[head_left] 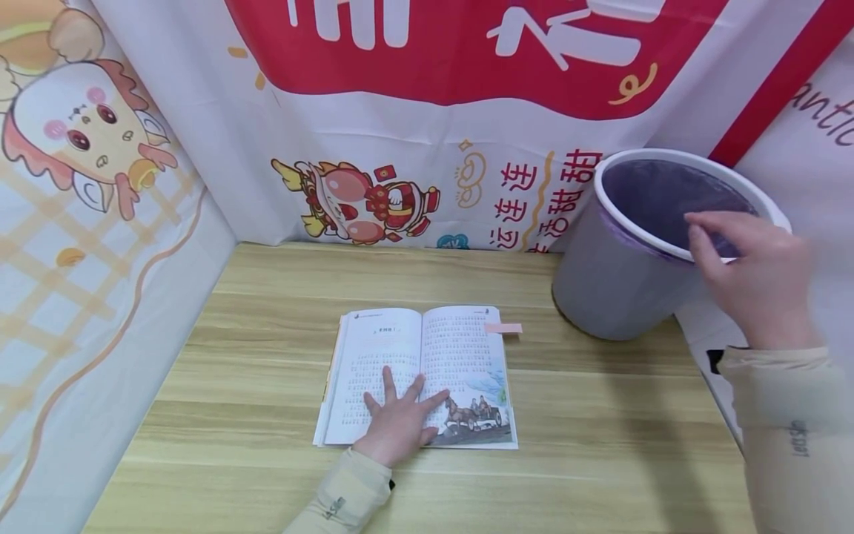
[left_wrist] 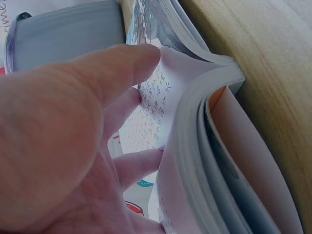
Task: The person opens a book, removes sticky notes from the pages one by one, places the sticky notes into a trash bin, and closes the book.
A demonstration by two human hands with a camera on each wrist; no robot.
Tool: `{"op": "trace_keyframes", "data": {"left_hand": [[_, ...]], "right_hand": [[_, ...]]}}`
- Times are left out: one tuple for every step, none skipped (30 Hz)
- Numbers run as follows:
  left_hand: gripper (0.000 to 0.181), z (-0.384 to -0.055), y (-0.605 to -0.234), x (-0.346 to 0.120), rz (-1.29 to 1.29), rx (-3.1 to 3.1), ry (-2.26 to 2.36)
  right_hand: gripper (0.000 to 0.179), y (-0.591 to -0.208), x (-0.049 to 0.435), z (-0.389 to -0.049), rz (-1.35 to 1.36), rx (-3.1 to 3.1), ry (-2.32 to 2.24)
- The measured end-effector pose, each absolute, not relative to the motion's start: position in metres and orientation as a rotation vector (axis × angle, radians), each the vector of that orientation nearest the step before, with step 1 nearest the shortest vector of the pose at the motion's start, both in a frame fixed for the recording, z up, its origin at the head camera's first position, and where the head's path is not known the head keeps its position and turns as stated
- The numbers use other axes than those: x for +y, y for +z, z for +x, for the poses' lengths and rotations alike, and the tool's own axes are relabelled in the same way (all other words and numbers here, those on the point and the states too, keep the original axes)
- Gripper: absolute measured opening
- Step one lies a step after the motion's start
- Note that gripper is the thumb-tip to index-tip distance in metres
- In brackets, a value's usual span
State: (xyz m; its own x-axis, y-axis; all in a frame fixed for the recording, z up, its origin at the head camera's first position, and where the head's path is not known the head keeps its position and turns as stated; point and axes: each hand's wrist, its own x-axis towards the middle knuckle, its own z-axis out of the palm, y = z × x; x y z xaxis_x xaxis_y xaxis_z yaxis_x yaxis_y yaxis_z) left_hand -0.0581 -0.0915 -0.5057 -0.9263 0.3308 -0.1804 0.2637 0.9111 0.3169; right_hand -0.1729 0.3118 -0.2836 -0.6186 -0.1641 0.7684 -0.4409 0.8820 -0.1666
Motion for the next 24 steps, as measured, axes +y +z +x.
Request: {"op": "trace_keyframes", "data": {"left_hand": [[0.06,-0.058,-0.506,-0.092,0.448,2.843,0.423],[0.061,-0.058,-0.506,-0.092,0.449,2.842,0.423],[0.061,-0.058,-0.506,-0.091,0.448,2.841,0.423],[0.061,-0.058,-0.507,-0.091,0.448,2.841,0.423],[0.061,-0.058,-0.507,-0.091,0.448,2.841,0.422],[0.061,-0.058,-0.507,-0.091,0.448,2.841,0.421],[0.061,-0.058,-0.507,-0.091,0.448,2.841,0.42],[0.061,-0.058,-0.507,-0.091,0.448,2.842,0.42],[0.061,-0.058,-0.507,-0.091,0.449,2.843,0.42],[0.061,-0.058,-0.507,-0.091,0.45,2.844,0.418],[0.061,-0.058,-0.508,-0.091,0.45,2.845,0.419],[0.061,-0.059,-0.508,-0.091,0.451,2.845,0.419],[0.061,-0.059,-0.508,-0.091,0.452,2.846,0.422],[0.06,-0.059,-0.508,-0.091,0.453,2.848,0.422],[0.06,-0.059,-0.508,-0.091,0.453,2.849,0.422],[0.06,-0.059,-0.509,-0.091,0.454,2.85,0.423],[0.06,-0.059,-0.509,-0.091,0.454,2.85,0.422],[0.06,-0.059,-0.509,-0.091,0.455,2.851,0.422],[0.06,-0.059,-0.509,-0.091,0.455,2.852,0.421],[0.06,-0.059,-0.509,-0.091,0.455,2.851,0.419],[0.06,-0.059,-0.509,-0.091,0.455,2.849,0.42],[0.06,-0.059,-0.51,-0.091,0.455,2.848,0.422],[0.06,-0.059,-0.51,-0.091,0.454,2.846,0.423],[0.06,-0.059,-0.51,-0.091,0.454,2.845,0.424]], "right_hand": [[0.02,-0.287,0.31,-0.171,0.442,-2.216,0.454],[0.02,-0.291,0.309,-0.17,0.446,-2.207,0.463],[0.019,-0.294,0.307,-0.168,0.45,-2.201,0.473],[0.019,-0.297,0.305,-0.166,0.452,-2.202,0.479],[0.019,-0.3,0.303,-0.163,0.456,-2.206,0.482],[0.02,-0.303,0.301,-0.161,0.461,-2.208,0.484],[0.02,-0.305,0.298,-0.158,0.469,-2.21,0.489],[0.02,-0.308,0.296,-0.156,0.483,-2.208,0.492],[0.021,-0.31,0.294,-0.154,0.498,-2.201,0.498],[0.021,-0.313,0.292,-0.152,0.511,-2.197,0.498],[0.021,-0.316,0.29,-0.151,0.527,-2.19,0.502],[0.022,-0.319,0.288,-0.15,0.537,-2.178,0.508],[0.022,-0.322,0.286,-0.148,0.547,-2.175,0.513],[0.023,-0.325,0.284,-0.147,0.554,-2.172,0.514],[0.023,-0.329,0.283,-0.146,0.553,-2.175,0.513],[0.023,-0.333,0.281,-0.145,0.551,-2.178,0.511],[0.023,-0.337,0.279,-0.144,0.552,-2.181,0.518],[0.022,-0.342,0.278,-0.142,0.551,-2.184,0.526],[0.022,-0.346,0.276,-0.141,0.548,-2.19,0.537],[0.021,-0.352,0.274,-0.14,0.546,-2.193,0.545],[0.02,-0.357,0.272,-0.14,0.546,-2.193,0.561],[0.02,-0.363,0.27,-0.139,0.553,-2.19,0.577],[0.02,-0.37,0.268,-0.138,0.558,-2.19,0.595],[0.02,-0.375,0.266,-0.137,0.564,-2.191,0.611]]}}
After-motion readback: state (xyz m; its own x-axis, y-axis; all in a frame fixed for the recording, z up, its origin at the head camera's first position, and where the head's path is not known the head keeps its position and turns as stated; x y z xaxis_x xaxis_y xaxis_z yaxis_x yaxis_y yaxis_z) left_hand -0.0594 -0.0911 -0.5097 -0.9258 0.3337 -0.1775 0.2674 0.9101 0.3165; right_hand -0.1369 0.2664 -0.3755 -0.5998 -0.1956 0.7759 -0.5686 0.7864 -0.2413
